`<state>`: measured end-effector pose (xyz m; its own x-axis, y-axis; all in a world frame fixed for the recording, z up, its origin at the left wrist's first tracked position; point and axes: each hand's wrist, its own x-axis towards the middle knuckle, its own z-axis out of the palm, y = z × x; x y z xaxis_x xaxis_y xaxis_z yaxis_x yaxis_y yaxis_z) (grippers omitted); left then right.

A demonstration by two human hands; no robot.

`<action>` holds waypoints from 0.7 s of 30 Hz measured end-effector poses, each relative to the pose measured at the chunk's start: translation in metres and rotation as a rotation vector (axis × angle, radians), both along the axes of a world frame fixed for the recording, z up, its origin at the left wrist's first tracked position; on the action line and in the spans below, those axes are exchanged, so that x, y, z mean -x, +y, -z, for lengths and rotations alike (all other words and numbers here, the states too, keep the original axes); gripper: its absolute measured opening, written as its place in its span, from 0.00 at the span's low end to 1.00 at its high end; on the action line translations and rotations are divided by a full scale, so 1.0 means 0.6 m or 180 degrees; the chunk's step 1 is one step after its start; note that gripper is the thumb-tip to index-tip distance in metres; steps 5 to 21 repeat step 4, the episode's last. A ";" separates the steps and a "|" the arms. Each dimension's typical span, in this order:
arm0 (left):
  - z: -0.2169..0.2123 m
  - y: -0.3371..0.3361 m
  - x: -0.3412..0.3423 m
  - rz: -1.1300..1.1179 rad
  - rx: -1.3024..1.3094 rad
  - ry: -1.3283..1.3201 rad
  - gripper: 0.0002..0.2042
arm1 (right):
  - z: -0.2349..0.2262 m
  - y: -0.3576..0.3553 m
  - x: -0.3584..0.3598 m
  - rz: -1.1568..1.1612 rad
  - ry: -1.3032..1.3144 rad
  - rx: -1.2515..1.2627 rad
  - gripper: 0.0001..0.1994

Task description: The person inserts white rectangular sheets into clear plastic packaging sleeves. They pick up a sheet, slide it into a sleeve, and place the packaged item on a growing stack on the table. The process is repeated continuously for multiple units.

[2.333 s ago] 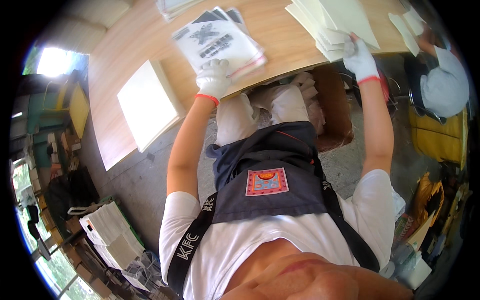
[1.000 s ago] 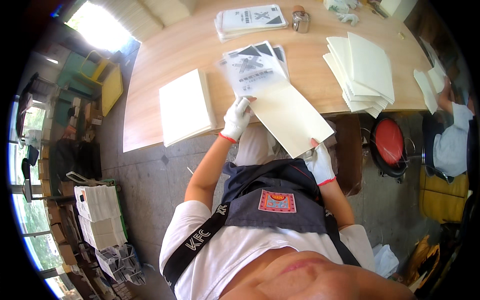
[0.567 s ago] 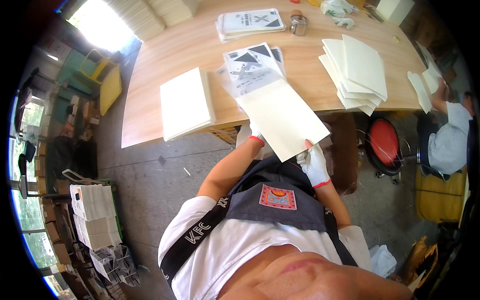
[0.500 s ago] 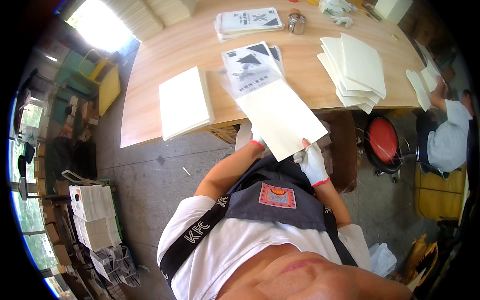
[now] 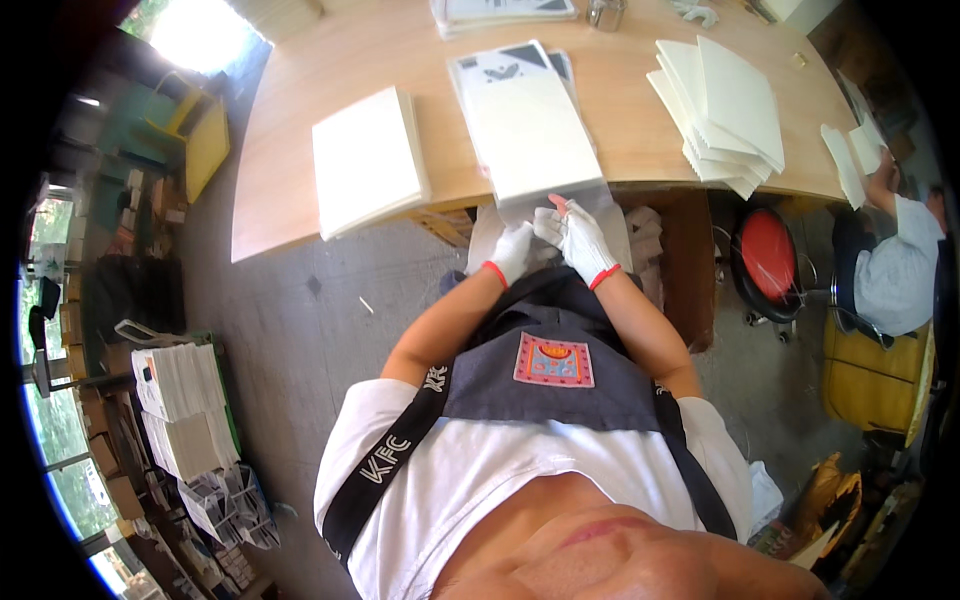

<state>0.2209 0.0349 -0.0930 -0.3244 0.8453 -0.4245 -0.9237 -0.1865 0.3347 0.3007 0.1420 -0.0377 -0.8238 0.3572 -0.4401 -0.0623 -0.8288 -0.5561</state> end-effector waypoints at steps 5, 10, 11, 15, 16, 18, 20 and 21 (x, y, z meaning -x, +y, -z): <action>-0.068 -0.073 0.036 0.0061 0.1395 0.1945 0.20 | -0.044 -0.004 -0.025 -0.1096 -0.0728 -0.2683 0.12; -0.068 -0.073 0.036 0.0061 0.1395 0.1945 0.20 | -0.044 -0.004 -0.025 -0.1096 -0.0728 -0.2683 0.12; -0.068 -0.073 0.036 0.0061 0.1395 0.1945 0.20 | -0.044 -0.004 -0.025 -0.1096 -0.0728 -0.2683 0.12; -0.068 -0.073 0.036 0.0061 0.1395 0.1945 0.20 | -0.044 -0.004 -0.025 -0.1096 -0.0728 -0.2683 0.12; -0.068 -0.073 0.036 0.0061 0.1395 0.1945 0.20 | -0.044 -0.004 -0.025 -0.1096 -0.0728 -0.2683 0.12; -0.068 -0.073 0.036 0.0061 0.1395 0.1945 0.20 | -0.044 -0.004 -0.025 -0.1096 -0.0728 -0.2683 0.12; -0.068 -0.073 0.036 0.0061 0.1395 0.1945 0.20 | -0.044 -0.004 -0.025 -0.1096 -0.0728 -0.2683 0.12; -0.068 -0.073 0.036 0.0061 0.1395 0.1945 0.20 | -0.044 -0.004 -0.025 -0.1096 -0.0728 -0.2683 0.12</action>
